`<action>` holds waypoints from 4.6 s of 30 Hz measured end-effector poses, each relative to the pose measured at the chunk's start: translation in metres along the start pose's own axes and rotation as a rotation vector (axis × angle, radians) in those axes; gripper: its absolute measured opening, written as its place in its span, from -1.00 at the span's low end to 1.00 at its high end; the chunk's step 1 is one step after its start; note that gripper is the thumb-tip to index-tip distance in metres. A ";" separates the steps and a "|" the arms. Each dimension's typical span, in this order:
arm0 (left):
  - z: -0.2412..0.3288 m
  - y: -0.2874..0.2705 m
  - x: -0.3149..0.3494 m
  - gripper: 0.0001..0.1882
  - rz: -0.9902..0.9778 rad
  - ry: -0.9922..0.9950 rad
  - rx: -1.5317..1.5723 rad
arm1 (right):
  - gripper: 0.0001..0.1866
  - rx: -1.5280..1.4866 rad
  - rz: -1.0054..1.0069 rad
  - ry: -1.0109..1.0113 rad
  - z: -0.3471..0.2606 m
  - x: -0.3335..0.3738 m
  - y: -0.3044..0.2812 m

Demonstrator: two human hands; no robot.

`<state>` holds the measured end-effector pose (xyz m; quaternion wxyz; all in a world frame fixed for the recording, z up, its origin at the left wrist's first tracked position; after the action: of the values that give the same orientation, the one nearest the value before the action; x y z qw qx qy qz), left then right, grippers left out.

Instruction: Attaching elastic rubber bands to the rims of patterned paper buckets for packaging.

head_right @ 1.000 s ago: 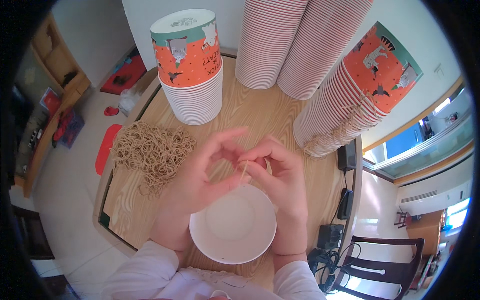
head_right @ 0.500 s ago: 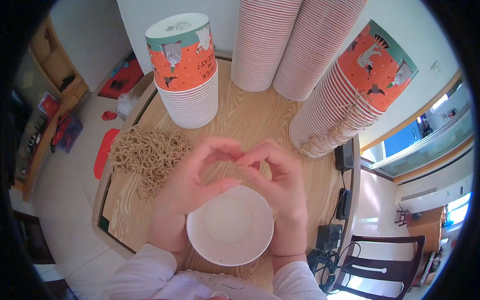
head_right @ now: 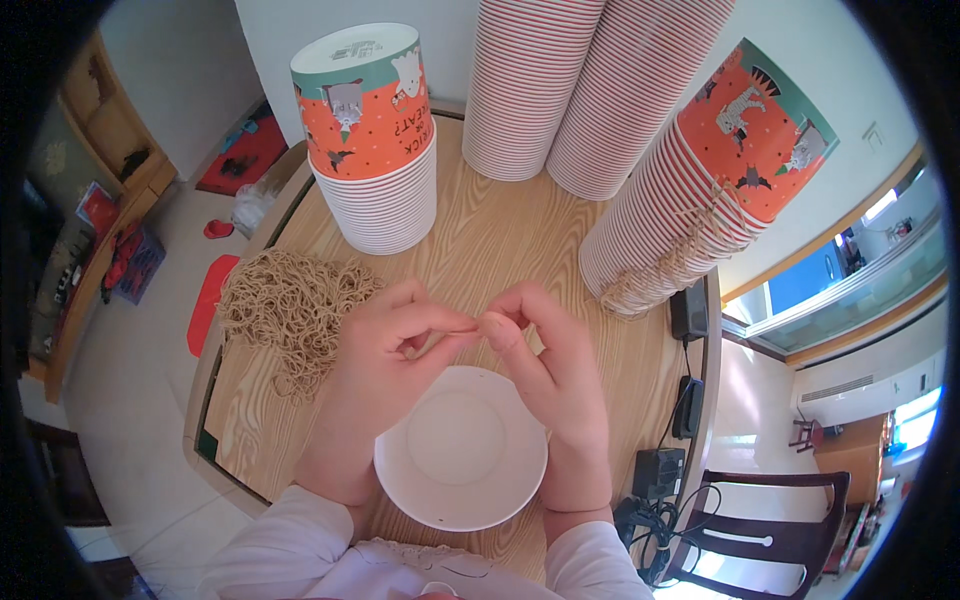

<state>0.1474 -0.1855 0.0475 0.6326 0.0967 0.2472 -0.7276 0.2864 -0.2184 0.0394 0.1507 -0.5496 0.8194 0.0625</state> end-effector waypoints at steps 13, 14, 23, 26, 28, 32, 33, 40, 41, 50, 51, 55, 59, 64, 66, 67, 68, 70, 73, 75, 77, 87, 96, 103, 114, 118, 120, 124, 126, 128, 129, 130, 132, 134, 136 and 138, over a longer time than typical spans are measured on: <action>0.000 0.001 0.001 -0.91 -0.034 -0.015 -0.012 | -0.69 0.069 -0.095 0.003 0.004 0.000 0.002; 0.000 0.001 0.000 -0.91 -0.030 -0.008 -0.035 | -0.67 0.068 -0.111 -0.033 0.002 0.000 0.003; -0.002 0.001 0.000 -0.90 -0.030 0.040 -0.068 | -0.72 0.126 -0.200 0.145 0.012 0.003 0.009; 0.000 0.001 -0.001 -0.90 0.001 0.003 -0.029 | -0.78 0.069 -0.179 0.122 0.012 0.001 0.002; -0.001 -0.001 -0.002 -0.88 0.031 -0.035 0.012 | -0.81 0.051 -0.188 0.103 0.013 0.000 0.001; -0.004 -0.001 -0.002 -0.88 0.047 -0.027 0.066 | -0.91 0.069 -0.185 0.017 0.007 -0.001 0.003; -0.005 -0.001 -0.001 -0.88 0.054 -0.023 0.083 | -0.91 0.068 -0.184 0.017 0.006 -0.001 0.003; -0.004 -0.001 -0.001 -0.91 0.029 -0.032 0.050 | -0.90 0.075 -0.159 0.032 0.008 -0.001 0.001; -0.005 0.000 -0.001 -0.93 -0.006 -0.018 0.008 | -0.88 0.065 -0.129 0.036 0.009 -0.002 -0.001; -0.002 0.001 -0.001 -0.91 -0.025 0.011 -0.018 | -0.82 0.022 -0.276 0.091 0.010 0.000 0.008; -0.001 0.000 -0.001 -0.91 -0.019 0.016 -0.017 | -0.82 0.021 -0.278 0.091 0.011 0.000 0.009; 0.000 -0.001 -0.003 -0.88 0.059 0.005 0.028 | -0.89 -0.006 -0.228 0.043 0.008 -0.001 0.005; -0.005 -0.002 -0.002 -0.90 0.013 0.017 0.043 | -0.98 0.004 -0.201 0.027 0.008 -0.001 0.000; -0.014 0.001 0.000 -0.91 -0.045 -0.030 0.037 | -0.97 0.039 -0.196 0.026 0.009 0.002 -0.004; -0.016 0.003 0.002 -0.89 -0.061 -0.068 0.024 | -0.96 0.032 -0.186 0.038 0.010 0.006 -0.006; -0.015 0.003 0.004 -0.89 -0.066 -0.071 0.022 | -0.95 0.043 -0.175 0.040 0.009 0.009 -0.007; -0.016 0.004 0.007 -0.88 -0.080 -0.084 0.026 | -0.93 0.053 -0.164 0.043 0.009 0.013 -0.009; -0.017 0.003 0.013 -0.88 -0.097 -0.098 0.027 | -0.92 0.102 -0.188 0.003 0.011 0.020 -0.010; -0.018 0.001 0.022 -0.87 -0.126 -0.067 0.021 | -0.92 0.169 -0.214 -0.017 0.010 0.032 -0.006; -0.020 0.003 0.027 -0.88 -0.132 -0.083 -0.001 | -0.92 0.191 -0.212 0.004 0.012 0.033 -0.007; -0.016 0.003 0.029 -0.89 -0.124 -0.065 -0.042 | -0.84 0.354 -0.176 -0.192 0.007 0.033 -0.009; 0.004 -0.023 0.034 -0.92 0.016 0.078 -0.202 | -0.73 0.784 -0.215 -0.004 0.025 0.044 -0.009; -0.005 -0.007 0.044 -0.95 -0.239 -0.152 0.203 | -0.66 0.608 -0.146 -0.140 -0.004 0.052 -0.005; -0.035 0.024 0.057 -0.89 -0.515 -0.695 0.590 | -0.69 0.398 -0.094 -0.381 -0.034 0.059 -0.004; -0.035 0.025 0.051 -0.92 -0.456 -0.703 0.400 | -0.91 0.397 -0.140 -0.452 -0.030 0.050 -0.011; -0.047 0.024 0.054 -0.98 -0.446 -0.675 0.338 | -0.83 0.451 -0.182 -0.361 -0.016 0.050 -0.007; -0.043 0.020 0.049 -0.97 -0.464 -0.482 0.220 | -0.80 0.468 -0.214 -0.323 -0.010 0.048 -0.003; -0.014 0.022 0.042 -0.92 -0.435 0.023 -0.138 | -0.77 0.486 -0.196 -0.164 0.012 0.037 -0.013; -0.010 0.027 0.044 -0.92 -0.426 0.226 -0.381 | -0.78 0.450 -0.142 -0.150 0.020 0.030 -0.023; -0.009 0.035 0.050 -0.91 -0.431 0.362 -0.472 | -0.79 0.629 -0.066 -0.100 0.033 0.023 -0.040; -0.005 0.039 0.053 -0.90 -0.432 0.490 -0.556 | -0.79 0.624 -0.060 -0.105 0.035 0.023 -0.042; -0.006 0.040 0.054 -0.90 -0.436 0.491 -0.558 | -0.80 0.680 -0.093 -0.094 0.043 0.025 -0.041; -0.009 0.042 0.054 -0.91 -0.444 0.512 -0.619 | -0.81 0.734 -0.124 -0.083 0.050 0.028 -0.038; -0.011 0.043 0.052 -0.91 -0.445 0.502 -0.639 | -0.83 0.805 -0.205 -0.088 0.055 0.032 -0.031; -0.011 0.043 0.050 -0.91 -0.444 0.493 -0.660 | -0.83 0.791 -0.200 -0.105 0.052 0.032 -0.030; -0.011 0.043 0.049 -0.92 -0.437 0.480 -0.662 | -0.84 0.777 -0.197 -0.123 0.050 0.032 -0.029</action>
<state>0.1786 -0.2263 0.0051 0.3860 0.0007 0.6203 -0.6828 0.3110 -0.2448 -0.0161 0.4011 -0.5230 0.7148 -0.2338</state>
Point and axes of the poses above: each hand's wrist, its own x-axis away from the middle knuckle, its own y-axis out of the palm, z = x × y, the point moved 8 cm from there along -x, towards the middle knuckle, and after that the axes turned 13 degrees about z, right-handed, at the moved point
